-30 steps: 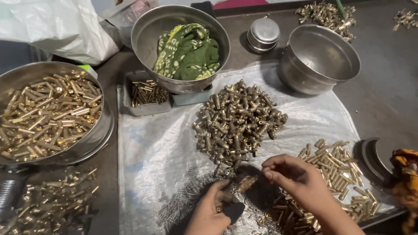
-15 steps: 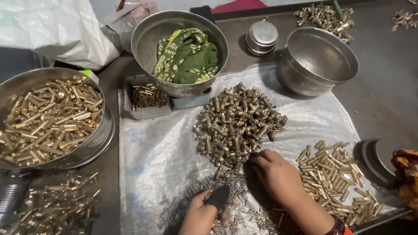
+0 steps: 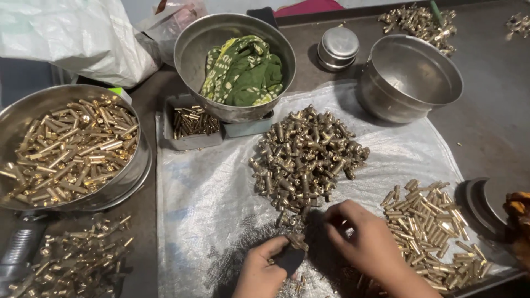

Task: Assembling small brass fittings by inserting metal pins and springs.

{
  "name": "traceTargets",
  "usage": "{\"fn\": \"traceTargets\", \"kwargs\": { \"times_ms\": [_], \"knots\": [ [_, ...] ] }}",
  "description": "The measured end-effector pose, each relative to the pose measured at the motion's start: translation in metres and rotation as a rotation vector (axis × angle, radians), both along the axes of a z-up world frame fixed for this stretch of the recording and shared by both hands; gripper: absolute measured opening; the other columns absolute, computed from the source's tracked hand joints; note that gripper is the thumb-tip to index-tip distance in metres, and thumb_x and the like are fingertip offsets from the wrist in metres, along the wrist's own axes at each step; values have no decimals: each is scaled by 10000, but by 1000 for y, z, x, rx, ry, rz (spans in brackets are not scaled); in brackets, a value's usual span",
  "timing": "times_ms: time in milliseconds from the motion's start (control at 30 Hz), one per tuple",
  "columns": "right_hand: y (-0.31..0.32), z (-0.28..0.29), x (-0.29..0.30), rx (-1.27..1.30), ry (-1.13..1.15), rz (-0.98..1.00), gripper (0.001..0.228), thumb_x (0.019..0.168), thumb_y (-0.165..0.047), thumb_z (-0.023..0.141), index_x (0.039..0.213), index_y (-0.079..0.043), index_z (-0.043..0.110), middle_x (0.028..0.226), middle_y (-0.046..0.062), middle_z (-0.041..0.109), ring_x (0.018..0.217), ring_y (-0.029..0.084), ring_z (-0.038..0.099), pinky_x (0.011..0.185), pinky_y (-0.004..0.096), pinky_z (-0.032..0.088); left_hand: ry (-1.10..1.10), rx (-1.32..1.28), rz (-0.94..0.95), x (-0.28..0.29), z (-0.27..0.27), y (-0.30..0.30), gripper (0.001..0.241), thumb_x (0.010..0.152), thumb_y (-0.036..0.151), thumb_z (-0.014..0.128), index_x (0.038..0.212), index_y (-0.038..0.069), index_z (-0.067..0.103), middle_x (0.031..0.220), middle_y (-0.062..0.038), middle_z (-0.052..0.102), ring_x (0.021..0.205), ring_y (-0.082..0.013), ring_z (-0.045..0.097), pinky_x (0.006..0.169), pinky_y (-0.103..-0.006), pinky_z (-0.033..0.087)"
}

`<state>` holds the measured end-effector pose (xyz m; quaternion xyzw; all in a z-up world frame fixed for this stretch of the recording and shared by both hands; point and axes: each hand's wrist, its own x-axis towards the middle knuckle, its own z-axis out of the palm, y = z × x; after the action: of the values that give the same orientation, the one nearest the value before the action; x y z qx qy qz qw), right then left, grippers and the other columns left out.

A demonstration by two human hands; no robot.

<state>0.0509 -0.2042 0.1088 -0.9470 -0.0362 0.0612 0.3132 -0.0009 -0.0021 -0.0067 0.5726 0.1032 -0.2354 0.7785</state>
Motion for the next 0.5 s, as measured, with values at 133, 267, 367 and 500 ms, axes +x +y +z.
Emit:
{"fn": "traceTargets", "kwargs": {
  "times_ms": [133, 267, 367, 500],
  "knots": [
    [-2, 3, -22, 345, -159, 371, 153, 825, -52, 766, 976, -72, 750, 1043, 61, 765, 1033, 222, 705, 909, 350, 576, -228, 87, 60, -4, 16, -3, 359, 843, 27, 747, 1201, 16, 768, 1034, -50, 811, 947, -57, 710, 857, -225, 566],
    [3, -5, -29, 336, -24, 312, 183, 810, -60, 772, 992, -66, 750, 1043, 56, 752, 1035, 214, 720, 917, 350, 565, -150, 229, -9, -7, 11, -2, 413, 819, 54, 790, 1230, 54, 744, 1004, -4, 808, 963, -61, 722, 897, -241, 561],
    [-3, -28, -32, 351, -49, 226, 188, 795, -84, 808, 978, -78, 769, 1063, 40, 776, 1056, 217, 705, 934, 347, 568, -190, 230, -8, -6, -5, -5, 388, 824, 45, 808, 1208, 45, 758, 988, -6, 810, 949, -61, 726, 888, -241, 568],
    [-3, -11, -29, 399, -205, 249, 205, 822, -70, 783, 1023, -100, 808, 1248, 99, 684, 1159, 262, 684, 954, 393, 564, -195, 65, 26, -5, -2, -5, 311, 816, 7, 800, 1124, 25, 765, 961, -51, 803, 913, -75, 722, 843, -245, 572]
  ]
}}
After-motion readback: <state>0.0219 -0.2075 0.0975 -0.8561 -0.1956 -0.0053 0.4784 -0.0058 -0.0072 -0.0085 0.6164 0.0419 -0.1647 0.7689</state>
